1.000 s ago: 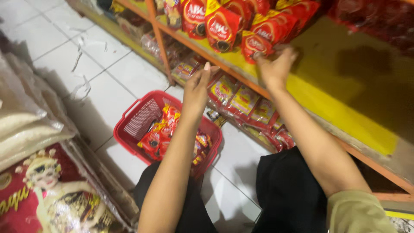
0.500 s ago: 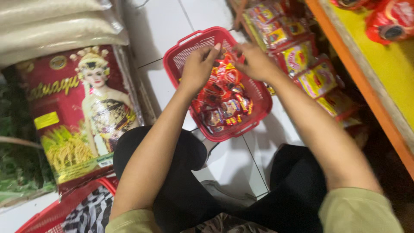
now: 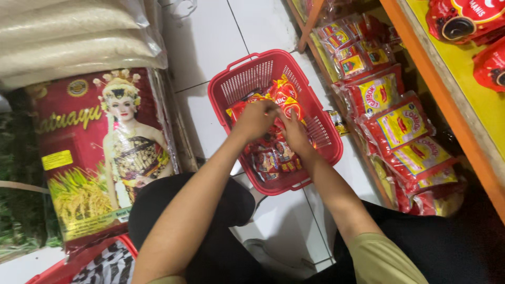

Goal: The person organizes packets of sauce on a grocery store shelf, picking them up from a red basket and placing them into rows on the shelf.

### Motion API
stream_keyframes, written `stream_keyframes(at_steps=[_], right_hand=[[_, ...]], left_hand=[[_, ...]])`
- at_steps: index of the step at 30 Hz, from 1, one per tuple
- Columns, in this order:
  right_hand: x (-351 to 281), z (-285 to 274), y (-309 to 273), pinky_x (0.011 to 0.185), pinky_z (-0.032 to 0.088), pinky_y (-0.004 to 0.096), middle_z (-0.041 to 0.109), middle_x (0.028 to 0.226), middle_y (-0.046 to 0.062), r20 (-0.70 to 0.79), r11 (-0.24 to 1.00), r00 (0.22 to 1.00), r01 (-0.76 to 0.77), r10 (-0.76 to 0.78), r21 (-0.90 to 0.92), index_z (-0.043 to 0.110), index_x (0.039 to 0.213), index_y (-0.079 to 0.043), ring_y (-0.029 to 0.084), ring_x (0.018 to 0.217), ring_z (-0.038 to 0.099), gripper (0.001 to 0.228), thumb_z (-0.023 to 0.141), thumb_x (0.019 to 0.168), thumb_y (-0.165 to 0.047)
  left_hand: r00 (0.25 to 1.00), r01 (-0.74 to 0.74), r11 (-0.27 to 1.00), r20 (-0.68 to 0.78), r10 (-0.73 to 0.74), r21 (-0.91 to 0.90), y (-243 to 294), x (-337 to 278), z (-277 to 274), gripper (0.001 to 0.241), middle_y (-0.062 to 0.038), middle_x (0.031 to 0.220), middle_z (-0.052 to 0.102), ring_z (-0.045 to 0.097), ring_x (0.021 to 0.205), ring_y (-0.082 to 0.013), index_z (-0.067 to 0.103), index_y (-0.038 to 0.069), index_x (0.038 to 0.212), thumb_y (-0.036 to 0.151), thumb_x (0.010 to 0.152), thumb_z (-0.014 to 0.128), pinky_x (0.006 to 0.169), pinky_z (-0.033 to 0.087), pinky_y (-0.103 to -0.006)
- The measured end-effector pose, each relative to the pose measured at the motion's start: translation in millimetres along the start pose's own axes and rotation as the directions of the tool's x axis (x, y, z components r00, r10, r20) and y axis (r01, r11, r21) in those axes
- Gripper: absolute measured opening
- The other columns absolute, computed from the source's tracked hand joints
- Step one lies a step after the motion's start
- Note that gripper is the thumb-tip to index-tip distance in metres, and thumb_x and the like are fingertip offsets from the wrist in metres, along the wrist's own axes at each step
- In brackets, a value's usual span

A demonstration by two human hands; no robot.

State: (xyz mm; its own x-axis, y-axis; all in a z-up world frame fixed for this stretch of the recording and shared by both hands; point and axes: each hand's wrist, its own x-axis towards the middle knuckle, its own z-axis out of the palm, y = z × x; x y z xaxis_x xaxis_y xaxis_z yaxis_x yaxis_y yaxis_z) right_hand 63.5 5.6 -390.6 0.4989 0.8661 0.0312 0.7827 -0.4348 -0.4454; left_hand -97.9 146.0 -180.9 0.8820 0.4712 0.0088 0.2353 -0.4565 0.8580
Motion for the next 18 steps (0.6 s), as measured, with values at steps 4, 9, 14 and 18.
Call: stream_keyframes(at_steps=[4,9,14,18], right_hand=[[5,0,16,0.100,0.055,0.047,0.061,0.128,0.023,-0.143,0.987,0.990,0.036,-0.013,0.157,0.060,0.131,-0.008,0.044,0.114,0.067,0.035,0.063,0.096,-0.002],[18,-63,-41,0.093,0.060,0.040,0.067,0.120,0.012,0.082,0.603,0.950,-0.255,0.300,0.756,0.063,0.127,-0.007,0.026,0.109,0.069,0.030,0.061,0.097,-0.006],[15,-146,-111,0.102,0.057,0.035,0.069,0.130,0.013,-0.065,0.479,0.966,0.182,-0.249,0.859,0.067,0.131,-0.001,0.020,0.121,0.067,0.026,0.062,0.105,-0.006],[16,-162,-124,0.100,0.051,0.040,0.060,0.137,0.021,-0.147,0.338,0.832,0.371,-0.536,0.865,0.064,0.125,0.003,0.027,0.128,0.056,0.024,0.066,0.103,-0.005]], left_hand=[[0.990,0.116,0.993,-0.077,-0.114,0.020,-10,6,-14,0.035,-0.020,0.104,0.075,0.074,0.100,-0.0340,0.073,0.004,0.112,0.032,0.094,0.063,0.089,0.055,-0.0429],[0.932,0.339,0.939,-0.154,-0.328,0.054,-15,7,-19,0.056,-0.031,0.099,0.071,0.068,0.102,-0.0436,0.073,-0.003,0.107,0.049,0.104,0.053,0.092,0.051,-0.0478],[0.853,0.481,0.852,-0.116,-0.509,-0.205,-7,10,-41,0.067,-0.029,0.092,0.072,0.073,0.091,-0.0386,0.074,-0.008,0.097,0.056,0.100,0.057,0.083,0.055,-0.0440],[0.864,0.261,0.953,-0.404,-0.301,-0.153,-17,10,-48,0.034,-0.016,0.084,0.077,0.077,0.075,-0.0251,0.073,-0.004,0.099,0.027,0.087,0.070,0.067,0.057,-0.0376]])
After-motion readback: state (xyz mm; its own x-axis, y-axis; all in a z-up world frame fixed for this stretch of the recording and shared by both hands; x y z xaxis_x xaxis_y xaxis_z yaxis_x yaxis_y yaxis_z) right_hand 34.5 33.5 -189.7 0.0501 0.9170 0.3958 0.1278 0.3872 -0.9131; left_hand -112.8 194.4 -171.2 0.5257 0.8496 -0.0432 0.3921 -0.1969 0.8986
